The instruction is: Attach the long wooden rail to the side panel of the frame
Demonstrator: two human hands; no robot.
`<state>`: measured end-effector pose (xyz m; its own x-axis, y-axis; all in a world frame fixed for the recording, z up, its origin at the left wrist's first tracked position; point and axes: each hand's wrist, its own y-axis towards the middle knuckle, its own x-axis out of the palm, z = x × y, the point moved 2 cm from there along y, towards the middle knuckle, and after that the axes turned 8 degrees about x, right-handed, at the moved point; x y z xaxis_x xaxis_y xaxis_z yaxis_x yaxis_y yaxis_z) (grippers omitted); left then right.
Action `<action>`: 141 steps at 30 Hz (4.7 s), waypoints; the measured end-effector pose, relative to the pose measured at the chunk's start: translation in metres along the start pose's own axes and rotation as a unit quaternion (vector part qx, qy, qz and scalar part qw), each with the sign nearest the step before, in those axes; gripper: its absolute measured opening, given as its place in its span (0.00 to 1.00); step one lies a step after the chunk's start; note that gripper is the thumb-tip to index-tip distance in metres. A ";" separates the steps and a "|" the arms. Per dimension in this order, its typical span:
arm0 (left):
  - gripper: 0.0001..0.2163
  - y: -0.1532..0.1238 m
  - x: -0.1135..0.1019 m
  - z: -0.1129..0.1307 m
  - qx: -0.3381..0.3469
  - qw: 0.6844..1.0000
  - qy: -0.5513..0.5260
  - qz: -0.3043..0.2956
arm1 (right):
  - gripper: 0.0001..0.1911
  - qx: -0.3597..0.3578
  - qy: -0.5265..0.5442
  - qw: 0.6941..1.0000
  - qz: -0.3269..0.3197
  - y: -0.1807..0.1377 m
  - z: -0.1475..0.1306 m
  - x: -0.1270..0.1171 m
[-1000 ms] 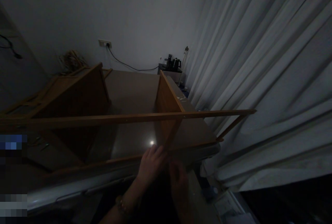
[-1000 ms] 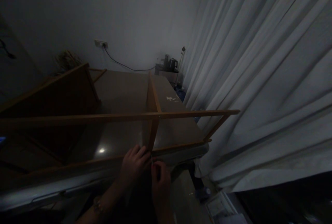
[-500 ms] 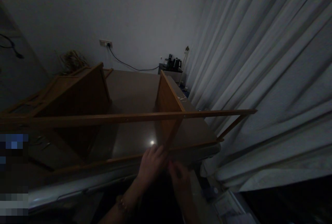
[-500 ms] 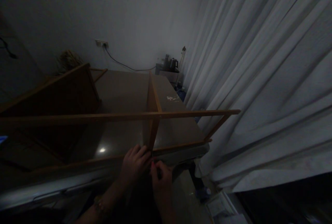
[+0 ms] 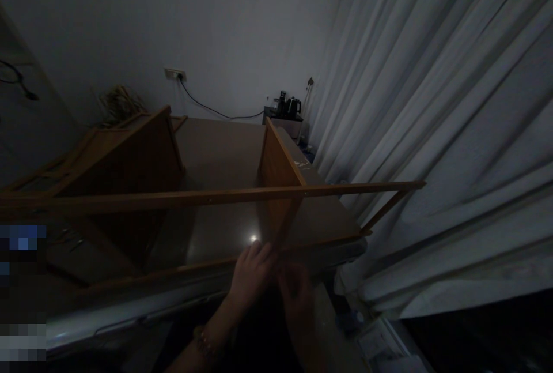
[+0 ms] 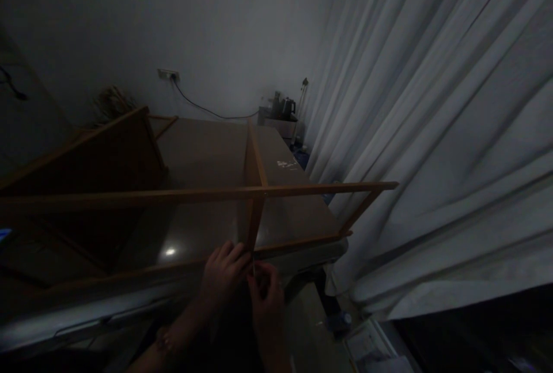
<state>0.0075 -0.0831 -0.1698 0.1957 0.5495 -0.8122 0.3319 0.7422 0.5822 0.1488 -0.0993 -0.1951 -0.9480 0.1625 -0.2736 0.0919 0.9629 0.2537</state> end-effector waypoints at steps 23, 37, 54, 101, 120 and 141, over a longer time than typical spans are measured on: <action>0.10 -0.002 -0.001 0.001 -0.003 1.000 -0.005 0.009 | 0.12 -0.259 -0.178 0.948 -0.058 0.011 -0.001 -0.025; 0.05 0.001 -0.002 0.002 -0.006 1.000 0.001 0.029 | 0.17 -0.194 -0.104 0.975 0.019 0.006 -0.007 -0.002; 0.08 0.001 -0.004 0.002 -0.008 1.000 -0.001 0.005 | 0.13 -0.128 -0.094 0.982 0.105 0.001 -0.002 0.003; 0.07 0.001 -0.001 0.004 -0.007 0.999 0.008 0.052 | 0.09 -0.192 -0.075 0.977 -0.055 0.014 -0.007 -0.020; 0.08 0.002 -0.005 0.004 -0.014 1.000 0.001 0.019 | 0.07 -0.149 -0.113 0.982 0.029 0.007 -0.005 -0.017; 0.11 0.002 -0.011 0.004 -0.018 0.999 -0.013 0.033 | 0.10 -0.063 -0.068 0.996 0.011 0.001 -0.006 -0.011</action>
<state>0.0099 -0.0898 -0.1597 0.2401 0.5882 -0.7722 0.2849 0.7178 0.6353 0.1573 -0.1009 -0.1862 -0.8954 0.2193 -0.3875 0.0648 0.9252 0.3738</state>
